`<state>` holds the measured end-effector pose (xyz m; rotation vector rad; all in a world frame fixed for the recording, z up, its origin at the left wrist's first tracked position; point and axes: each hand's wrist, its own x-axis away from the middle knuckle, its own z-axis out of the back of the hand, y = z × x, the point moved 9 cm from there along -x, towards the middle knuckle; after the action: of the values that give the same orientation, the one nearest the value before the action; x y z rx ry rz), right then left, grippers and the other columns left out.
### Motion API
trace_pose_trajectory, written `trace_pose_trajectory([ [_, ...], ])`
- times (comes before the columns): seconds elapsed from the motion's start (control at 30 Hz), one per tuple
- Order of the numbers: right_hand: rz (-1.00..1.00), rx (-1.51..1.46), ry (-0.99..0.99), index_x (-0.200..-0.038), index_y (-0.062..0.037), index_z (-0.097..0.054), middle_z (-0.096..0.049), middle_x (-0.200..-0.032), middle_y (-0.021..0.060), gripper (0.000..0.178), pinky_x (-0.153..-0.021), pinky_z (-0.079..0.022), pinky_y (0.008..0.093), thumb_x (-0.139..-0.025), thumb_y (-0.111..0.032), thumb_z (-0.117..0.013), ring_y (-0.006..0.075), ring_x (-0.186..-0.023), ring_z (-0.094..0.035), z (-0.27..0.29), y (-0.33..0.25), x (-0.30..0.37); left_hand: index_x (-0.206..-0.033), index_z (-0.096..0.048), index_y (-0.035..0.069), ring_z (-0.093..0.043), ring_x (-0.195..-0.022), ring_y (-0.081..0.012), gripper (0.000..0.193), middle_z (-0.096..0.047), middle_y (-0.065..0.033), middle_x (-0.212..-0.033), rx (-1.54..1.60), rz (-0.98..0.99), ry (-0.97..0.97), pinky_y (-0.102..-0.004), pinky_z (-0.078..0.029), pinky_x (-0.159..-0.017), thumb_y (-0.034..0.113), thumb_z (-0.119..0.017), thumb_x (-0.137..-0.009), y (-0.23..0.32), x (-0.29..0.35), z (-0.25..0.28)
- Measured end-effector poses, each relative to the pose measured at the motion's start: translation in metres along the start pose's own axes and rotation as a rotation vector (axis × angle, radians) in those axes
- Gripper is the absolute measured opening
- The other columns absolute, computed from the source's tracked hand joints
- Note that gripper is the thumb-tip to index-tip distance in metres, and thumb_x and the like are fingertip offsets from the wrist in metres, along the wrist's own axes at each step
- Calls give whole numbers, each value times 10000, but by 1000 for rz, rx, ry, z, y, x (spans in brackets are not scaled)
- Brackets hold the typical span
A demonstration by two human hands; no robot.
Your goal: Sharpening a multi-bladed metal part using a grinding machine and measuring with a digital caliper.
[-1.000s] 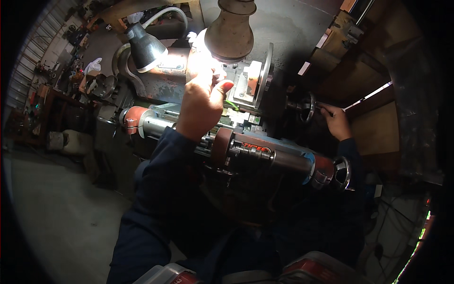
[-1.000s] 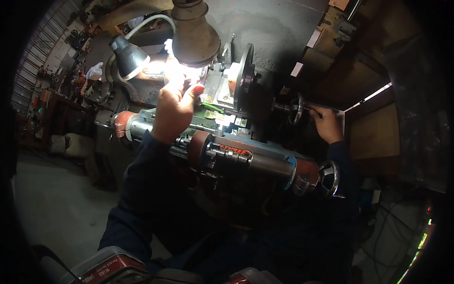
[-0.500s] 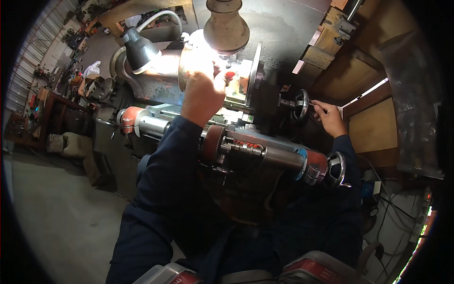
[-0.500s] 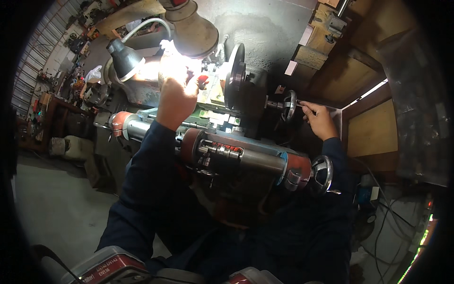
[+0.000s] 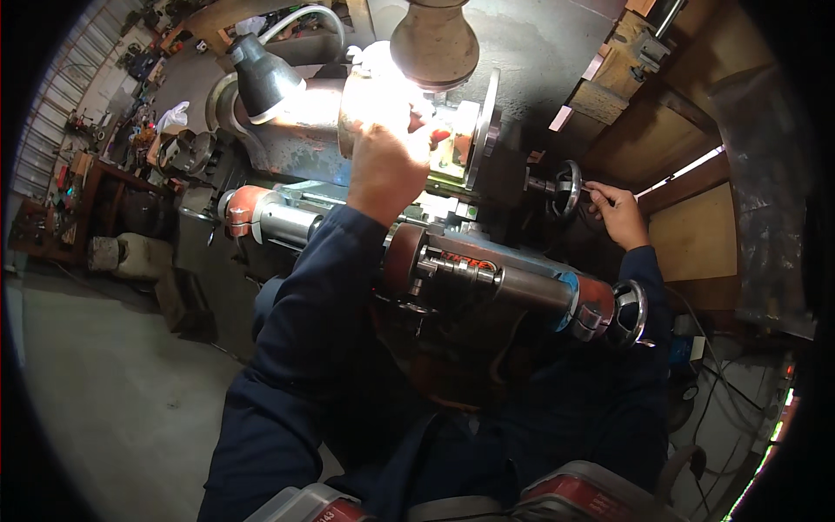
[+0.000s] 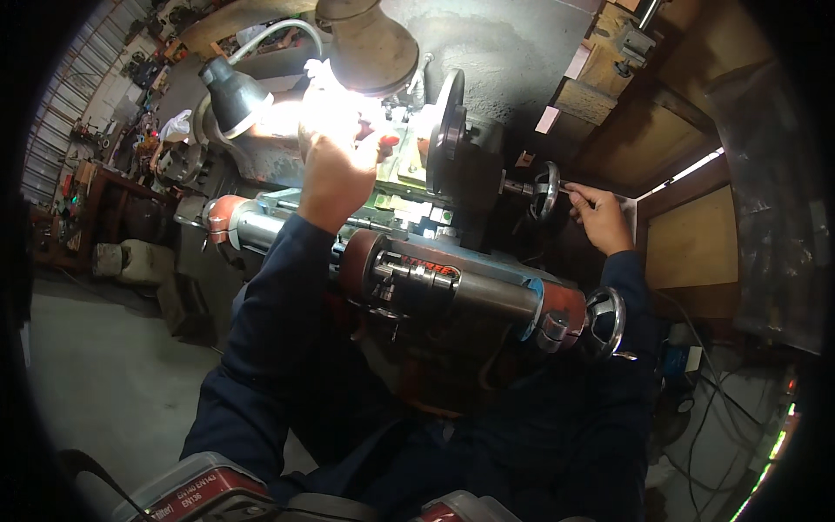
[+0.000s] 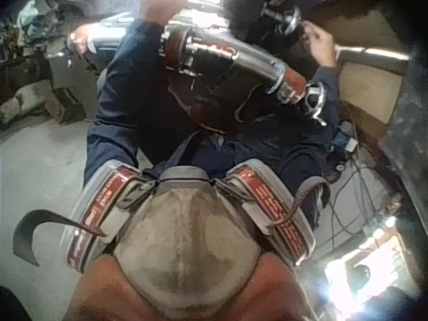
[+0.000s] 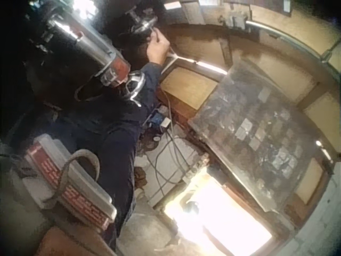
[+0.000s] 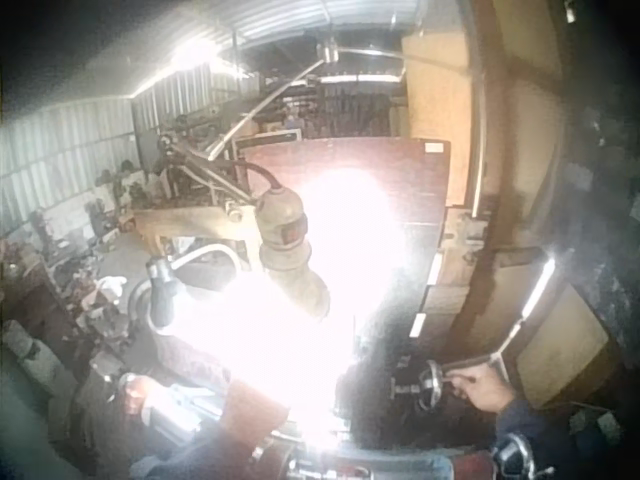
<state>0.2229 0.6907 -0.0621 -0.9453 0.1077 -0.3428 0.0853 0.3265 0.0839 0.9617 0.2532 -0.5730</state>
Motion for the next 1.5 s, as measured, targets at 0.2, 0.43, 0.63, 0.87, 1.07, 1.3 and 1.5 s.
trace_pose_trajectory([
  [0.2, -21, -14, 4, -1211, -34, -660, -635, -775, 10, 303, -626, -476, 226, -980, -217, -591, 63, -696, -558, 0, 3, -1, -916, -631, -90, -725, -847, -208, 136, -703, -152, -834, 193, 79, 3, -305, -551, -642, 24, -589, -855, -19, -3, -24],
  [0.43, -9, -9, 0, -1221, -50, -659, -623, -750, 2, 307, -616, -470, 229, -987, -231, -579, 59, -667, -541, 0, 6, -2, -1036, -642, -37, -706, -834, -204, 221, -702, -121, -984, -41, -164, -27, -299, -554, -696, 52, -528, -868, -21, -8, -39],
  [0.63, -32, -8, -24, -1210, -28, -660, -667, -847, 30, 325, -646, -506, 252, -982, -247, -584, 83, -733, -587, 0, 6, 0, -1031, -664, 2, -674, -838, -246, 231, -703, -97, -974, -453, -341, 1, -364, -532, -755, 131, -543, -883, -6, -5, -36],
  [0.87, -6, 2, -24, -1219, -42, -658, -666, -819, 24, 331, -650, -511, 256, -985, -262, -581, 86, -716, -590, 1, -4, 3, -943, -707, 54, -648, -812, -297, 187, -686, -125, -882, -63, -55, -62, -411, -493, -734, 189, -597, -877, -32, -2, -25],
  [1.07, -4, -12, -45, -1229, -61, -655, -657, -836, 16, 317, -633, -489, 253, -991, -253, -573, 83, -713, -579, 0, -1, 0, -935, -707, 29, -656, -778, -296, 184, -692, -133, -850, -227, -143, 22, -409, -505, -720, 167, -609, -864, -2, 0, -16],
  [1.3, -11, -1, -43, -1232, -76, -658, -626, -773, 0, 313, -615, -475, 238, -996, -260, -566, 64, -678, -549, -1, -3, 2, -833, -690, -19, -651, -703, -360, 193, -671, -193, -769, -269, -64, -68, -419, -511, -670, 166, -635, -840, -3, -2, 10],
  [1.5, -5, -25, -45, -1234, -72, -657, -610, -741, -5, 310, -607, -467, 230, -999, -249, -558, 61, -645, -530, -2, 3, -1, -893, -685, -33, -680, -736, -276, 138, -704, -154, -824, -360, -91, -214, -363, -517, -664, 88, -635, -847, 15, 2, 10],
])
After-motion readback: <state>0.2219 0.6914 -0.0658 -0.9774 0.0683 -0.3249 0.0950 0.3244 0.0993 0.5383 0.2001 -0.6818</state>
